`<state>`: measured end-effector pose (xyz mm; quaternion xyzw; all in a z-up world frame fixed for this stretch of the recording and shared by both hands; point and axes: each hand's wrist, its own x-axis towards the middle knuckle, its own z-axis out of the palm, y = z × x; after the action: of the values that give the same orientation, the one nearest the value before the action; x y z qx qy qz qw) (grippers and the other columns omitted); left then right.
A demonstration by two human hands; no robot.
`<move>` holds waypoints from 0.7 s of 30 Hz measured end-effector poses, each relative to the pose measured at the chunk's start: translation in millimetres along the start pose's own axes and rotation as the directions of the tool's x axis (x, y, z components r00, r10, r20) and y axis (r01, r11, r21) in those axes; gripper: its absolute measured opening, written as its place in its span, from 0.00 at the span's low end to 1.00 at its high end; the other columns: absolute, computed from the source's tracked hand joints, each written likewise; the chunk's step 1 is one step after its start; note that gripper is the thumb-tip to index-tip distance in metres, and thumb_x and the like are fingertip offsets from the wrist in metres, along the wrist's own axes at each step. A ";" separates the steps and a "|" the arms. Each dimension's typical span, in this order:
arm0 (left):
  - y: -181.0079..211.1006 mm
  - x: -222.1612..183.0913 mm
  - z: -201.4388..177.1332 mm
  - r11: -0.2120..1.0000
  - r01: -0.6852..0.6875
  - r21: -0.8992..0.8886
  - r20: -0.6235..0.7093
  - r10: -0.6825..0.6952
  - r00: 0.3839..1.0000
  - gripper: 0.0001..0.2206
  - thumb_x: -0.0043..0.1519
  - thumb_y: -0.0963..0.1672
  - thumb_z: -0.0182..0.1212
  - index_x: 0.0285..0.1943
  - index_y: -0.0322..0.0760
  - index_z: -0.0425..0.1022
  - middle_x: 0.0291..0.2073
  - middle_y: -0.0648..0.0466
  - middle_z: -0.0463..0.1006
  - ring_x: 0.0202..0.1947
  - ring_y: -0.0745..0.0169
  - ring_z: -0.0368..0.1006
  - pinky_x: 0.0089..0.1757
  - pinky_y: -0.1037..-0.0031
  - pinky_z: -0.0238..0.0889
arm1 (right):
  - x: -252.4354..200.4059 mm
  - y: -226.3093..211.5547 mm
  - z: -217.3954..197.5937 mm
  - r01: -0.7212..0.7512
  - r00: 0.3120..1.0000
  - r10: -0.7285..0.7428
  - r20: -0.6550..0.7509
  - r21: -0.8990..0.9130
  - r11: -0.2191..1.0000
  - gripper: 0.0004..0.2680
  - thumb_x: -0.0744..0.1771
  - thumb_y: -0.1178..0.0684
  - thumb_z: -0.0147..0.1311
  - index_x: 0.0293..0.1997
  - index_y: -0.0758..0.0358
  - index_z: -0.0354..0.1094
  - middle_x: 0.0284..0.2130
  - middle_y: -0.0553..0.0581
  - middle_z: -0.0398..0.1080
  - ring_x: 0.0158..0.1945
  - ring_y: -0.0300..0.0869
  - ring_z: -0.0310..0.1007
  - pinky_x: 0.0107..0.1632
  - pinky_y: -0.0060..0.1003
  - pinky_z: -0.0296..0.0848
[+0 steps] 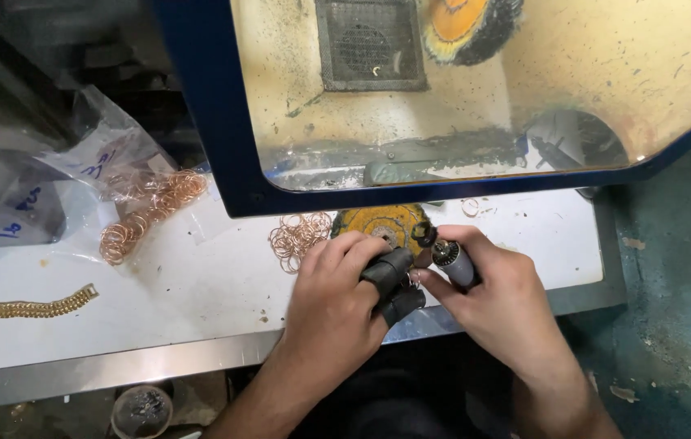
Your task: Polishing small jewelry components using a handheld rotary tool at a workshop bench.
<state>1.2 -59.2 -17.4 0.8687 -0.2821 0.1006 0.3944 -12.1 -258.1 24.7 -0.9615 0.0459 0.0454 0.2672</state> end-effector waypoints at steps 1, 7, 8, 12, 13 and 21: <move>-0.9 0.0 -0.5 1.000 0.001 0.000 0.002 -0.001 1.000 0.14 0.59 0.46 0.67 0.48 0.33 0.81 0.52 0.52 0.76 0.55 0.45 0.69 0.52 0.51 0.59 | -0.5 2.0 4.2 -0.002 1.000 0.002 0.002 0.001 1.000 0.17 0.61 0.46 0.70 0.50 0.48 0.69 0.30 0.47 0.79 0.27 0.40 0.75 0.37 0.34 0.72; -4.3 -0.4 1.3 1.000 -0.014 -0.012 0.030 0.014 0.999 0.15 0.56 0.47 0.70 0.43 0.28 0.81 0.51 0.50 0.75 0.55 0.43 0.68 0.52 0.51 0.59 | -3.9 11.5 18.8 0.180 0.971 -0.210 -0.118 -0.222 0.958 0.15 0.64 0.43 0.66 0.53 0.45 0.67 0.32 0.50 0.77 0.28 0.51 0.76 0.32 0.44 0.71; -3.7 -0.3 1.0 1.000 0.002 -0.019 0.016 -0.002 1.000 0.16 0.59 0.49 0.68 0.47 0.33 0.81 0.52 0.51 0.76 0.55 0.44 0.69 0.53 0.51 0.59 | -3.6 12.9 20.0 0.185 0.961 -0.229 -0.153 -0.257 0.949 0.17 0.63 0.42 0.68 0.54 0.46 0.67 0.31 0.49 0.77 0.29 0.49 0.77 0.31 0.43 0.71; -2.0 0.3 -0.2 0.999 0.033 -0.039 0.000 -0.033 0.999 0.14 0.62 0.47 0.65 0.51 0.34 0.80 0.52 0.52 0.76 0.54 0.45 0.70 0.52 0.51 0.60 | -4.1 13.0 21.8 0.237 0.918 -0.327 -0.225 -0.351 0.906 0.18 0.63 0.42 0.71 0.53 0.49 0.67 0.33 0.46 0.76 0.31 0.43 0.78 0.30 0.39 0.70; -2.0 0.8 -1.8 0.999 0.035 -0.038 0.001 -0.034 0.999 0.14 0.62 0.47 0.65 0.51 0.34 0.80 0.52 0.52 0.76 0.54 0.45 0.70 0.52 0.51 0.60 | -4.0 14.2 22.2 0.237 0.918 -0.327 -0.224 -0.349 0.906 0.18 0.63 0.42 0.71 0.53 0.49 0.67 0.33 0.46 0.76 0.31 0.43 0.78 0.30 0.39 0.70; -3.0 3.0 -5.6 0.993 0.043 -0.109 0.083 -0.034 0.996 0.18 0.61 0.50 0.66 0.45 0.29 0.81 0.53 0.50 0.75 0.56 0.42 0.68 0.53 0.49 0.57 | 3.1 23.1 24.2 0.254 0.921 -0.332 -0.206 -0.329 0.909 0.27 0.57 0.35 0.77 0.56 0.50 0.67 0.39 0.46 0.78 0.33 0.45 0.78 0.31 0.41 0.71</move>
<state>5.6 -54.7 -14.4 0.8542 -0.2865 0.0419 0.4319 -13.1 -265.4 -8.1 -0.9840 -0.0731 -0.1142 0.1156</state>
